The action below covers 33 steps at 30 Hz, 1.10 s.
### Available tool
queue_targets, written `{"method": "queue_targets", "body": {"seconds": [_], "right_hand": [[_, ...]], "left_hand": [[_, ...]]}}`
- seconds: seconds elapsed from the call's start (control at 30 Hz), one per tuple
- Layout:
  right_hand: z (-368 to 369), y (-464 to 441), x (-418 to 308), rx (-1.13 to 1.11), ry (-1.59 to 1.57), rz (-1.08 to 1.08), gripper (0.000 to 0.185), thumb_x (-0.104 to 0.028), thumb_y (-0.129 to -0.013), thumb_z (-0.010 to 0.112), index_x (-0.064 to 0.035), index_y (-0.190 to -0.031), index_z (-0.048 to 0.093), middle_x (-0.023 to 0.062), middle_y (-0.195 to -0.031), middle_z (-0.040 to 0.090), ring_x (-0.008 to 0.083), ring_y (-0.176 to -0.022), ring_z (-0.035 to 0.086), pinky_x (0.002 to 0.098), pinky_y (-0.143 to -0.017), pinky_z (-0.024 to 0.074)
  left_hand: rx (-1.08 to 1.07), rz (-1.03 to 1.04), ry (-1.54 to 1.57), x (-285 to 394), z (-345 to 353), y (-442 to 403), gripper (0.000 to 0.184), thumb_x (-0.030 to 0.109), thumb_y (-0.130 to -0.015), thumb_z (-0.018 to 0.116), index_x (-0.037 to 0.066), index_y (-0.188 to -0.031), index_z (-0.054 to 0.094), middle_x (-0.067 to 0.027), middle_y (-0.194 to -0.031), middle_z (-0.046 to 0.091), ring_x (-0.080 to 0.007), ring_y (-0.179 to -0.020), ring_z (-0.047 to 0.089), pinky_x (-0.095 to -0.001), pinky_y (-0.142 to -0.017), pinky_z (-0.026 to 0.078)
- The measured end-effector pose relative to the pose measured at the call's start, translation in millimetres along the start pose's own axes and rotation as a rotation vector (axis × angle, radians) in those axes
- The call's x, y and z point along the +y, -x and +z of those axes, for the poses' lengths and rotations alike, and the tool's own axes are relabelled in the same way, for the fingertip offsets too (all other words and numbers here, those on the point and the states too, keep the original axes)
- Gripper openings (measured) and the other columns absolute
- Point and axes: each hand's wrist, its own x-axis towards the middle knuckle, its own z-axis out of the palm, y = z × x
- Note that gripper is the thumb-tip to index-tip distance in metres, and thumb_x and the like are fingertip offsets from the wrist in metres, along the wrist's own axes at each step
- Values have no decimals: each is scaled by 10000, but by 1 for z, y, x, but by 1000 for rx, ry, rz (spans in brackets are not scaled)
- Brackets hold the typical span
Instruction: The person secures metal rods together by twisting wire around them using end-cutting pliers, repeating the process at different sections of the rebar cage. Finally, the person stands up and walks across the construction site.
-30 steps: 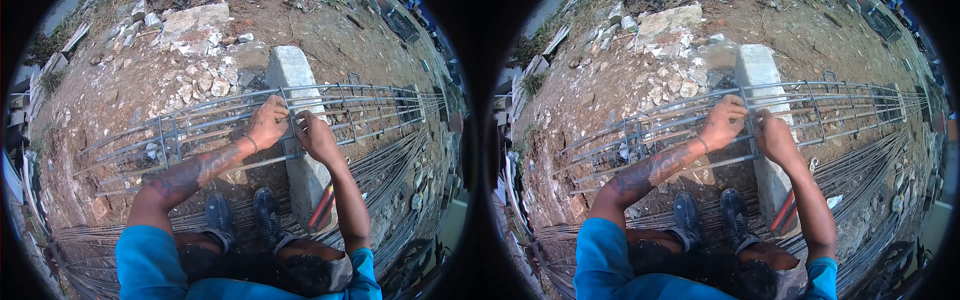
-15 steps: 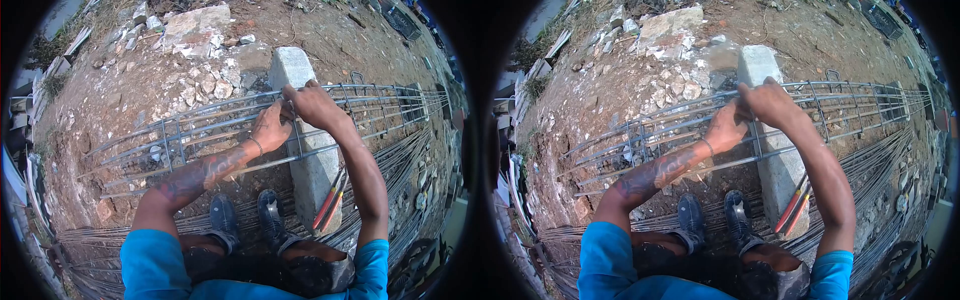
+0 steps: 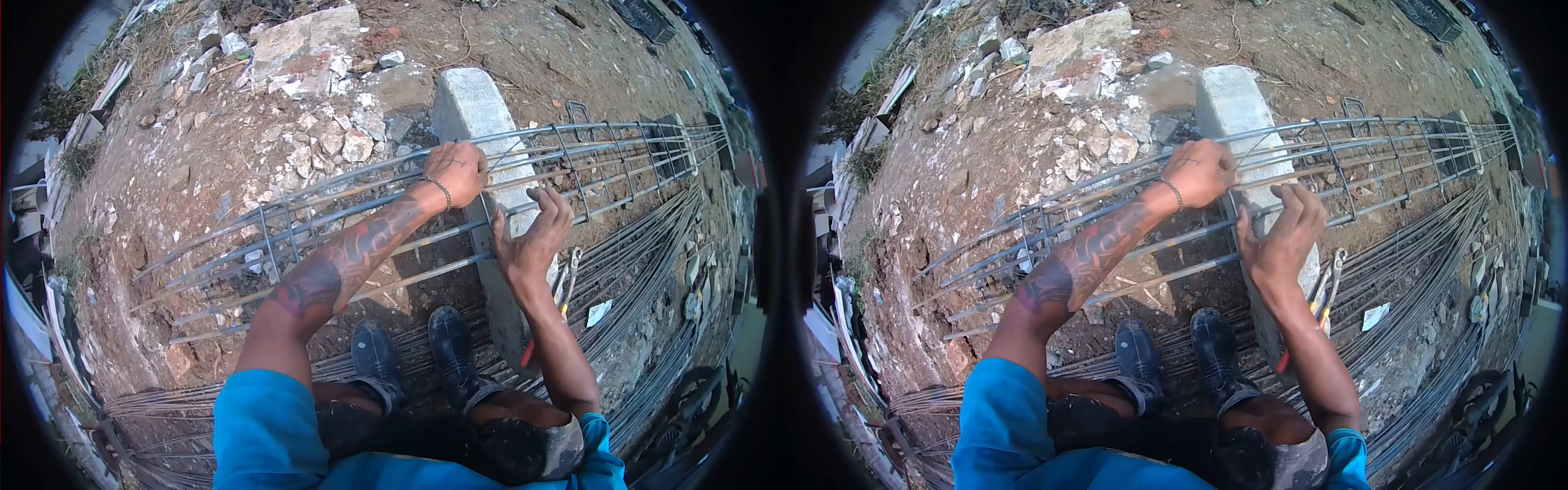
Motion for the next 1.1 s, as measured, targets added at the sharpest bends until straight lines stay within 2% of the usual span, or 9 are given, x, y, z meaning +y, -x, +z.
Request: {"method": "queue_targets", "body": {"seconds": [0.03, 0.1, 0.23, 0.37, 0.6, 0.8, 0.87, 1.0, 1.1], "right_hand": [[4, 6, -2, 1, 11, 9, 465, -213, -748, 715, 0, -1108, 511, 148, -918, 597, 321, -930, 547, 466, -881, 373], [9, 13, -7, -513, -70, 264, 432, -252, -760, 713, -8, -1076, 549, 148, -912, 611, 313, -917, 552, 438, -851, 392], [31, -5, -19, -556, -118, 479, 408, -272, -743, 723, -1, -1027, 609, 153, -863, 640, 334, -868, 576, 433, -815, 416], [41, 6, -14, -457, -216, 553, 375, -260, -718, 739, -15, -984, 639, 164, -872, 662, 332, -877, 591, 439, -820, 421], [34, -7, -27, -507, -179, 671, 371, -212, -709, 742, 6, -992, 644, 185, -833, 686, 350, -798, 657, 429, -756, 492], [35, -7, -36, -400, -253, 790, 342, -152, -708, 746, 20, -983, 639, 205, -848, 692, 329, -759, 686, 401, -738, 520], [40, -5, -34, -356, -260, 792, 323, -126, -703, 746, 30, -964, 635, 210, -849, 692, 315, -764, 689, 393, -742, 521], [44, 1, -33, -317, -264, 761, 300, -115, -700, 745, 34, -936, 635, 210, -851, 693, 316, -774, 689, 396, -746, 521], [45, 1, -30, -323, -220, 727, 286, -126, -709, 729, 37, -917, 620, 174, -798, 696, 237, -723, 680, 359, -675, 517]], "left_hand": [[-13, -4, 34, 0, -1, -1, 159, 231, -765, 676, 78, -793, 708, -156, -785, 670, -340, -799, 654, -403, -737, 500], [-24, 12, -22, -2, 2, -2, 188, 257, -760, 695, 75, -806, 709, -158, -783, 670, -337, -775, 657, -395, -724, 501], [6, 38, 17, -1, -2, -1, 197, 257, -755, 694, 67, -803, 714, -159, -776, 675, -336, -772, 663, -391, -730, 509], [0, 36, 94, -1, -5, 3, 206, 259, -753, 689, 65, -816, 719, -154, -783, 683, -338, -788, 669, -396, -749, 514], [21, 81, 83, -5, -2, 3, 226, 267, -765, 680, 52, -825, 718, -164, -791, 684, -334, -783, 673, -396, -748, 518], [96, 111, 141, -3, -2, 9, 195, 216, -751, 663, 25, -750, 703, -211, -725, 650, -360, -740, 660, -414, -714, 521], [40, 74, 139, -3, -2, 8, 255, 278, -771, 700, 26, -807, 703, -169, -782, 682, -326, -786, 676, -392, -731, 520], [0, 82, 157, -8, -2, 8, 280, 282, -789, 691, 11, -861, 694, -193, -795, 680, -320, -786, 680, -397, -735, 520], [-9, 115, 117, -5, -4, 9, 285, 280, -796, 687, 3, -862, 689, -199, -801, 679, -318, -801, 680, -395, -749, 518]]}}
